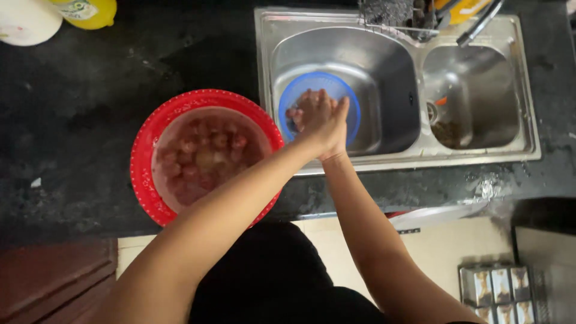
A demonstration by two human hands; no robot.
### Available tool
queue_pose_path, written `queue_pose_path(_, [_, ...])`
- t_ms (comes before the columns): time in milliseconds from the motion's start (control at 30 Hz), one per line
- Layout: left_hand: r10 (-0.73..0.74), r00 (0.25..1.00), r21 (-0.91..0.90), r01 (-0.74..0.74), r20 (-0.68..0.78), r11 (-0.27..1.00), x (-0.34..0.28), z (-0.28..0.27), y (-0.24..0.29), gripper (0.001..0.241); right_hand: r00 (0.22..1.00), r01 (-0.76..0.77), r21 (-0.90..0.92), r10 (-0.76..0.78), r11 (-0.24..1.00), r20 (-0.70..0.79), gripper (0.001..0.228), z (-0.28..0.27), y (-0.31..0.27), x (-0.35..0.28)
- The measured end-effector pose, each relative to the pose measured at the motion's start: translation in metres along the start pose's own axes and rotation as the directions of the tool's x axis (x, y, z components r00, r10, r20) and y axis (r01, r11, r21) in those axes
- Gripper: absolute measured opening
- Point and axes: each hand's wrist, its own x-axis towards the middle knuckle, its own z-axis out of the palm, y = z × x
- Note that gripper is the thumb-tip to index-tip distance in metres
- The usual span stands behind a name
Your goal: Washing plums in a red bowl filled with water and transferring them to a blue colander.
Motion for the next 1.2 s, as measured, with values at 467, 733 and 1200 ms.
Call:
queue_pose_path(467, [-0.328,0.897,-0.169,0.288,-0.295,0.942,-0.098,-0.297,-0.110,0.021,0.749,0.099,0.210,0.066,0.973,-0.659,0.030,-0.290,-0.039,0.083])
queue_pose_path(733, [-0.397,0.873,-0.442,0.248,-0.285,0.862,-0.129,-0.305,-0.189,0.023,0.743,-0.073,0.057,0.093,0.996,-0.663,0.037,-0.233,-0.036,0.083])
queue_pose_path(1200, [-0.241,0.958,0.532,0.124,0.156,0.838,-0.072,-0.267,-0.149,0.049,0.723,0.643,-0.444,0.305,-0.624,0.620,0.057,0.007,0.160,0.008])
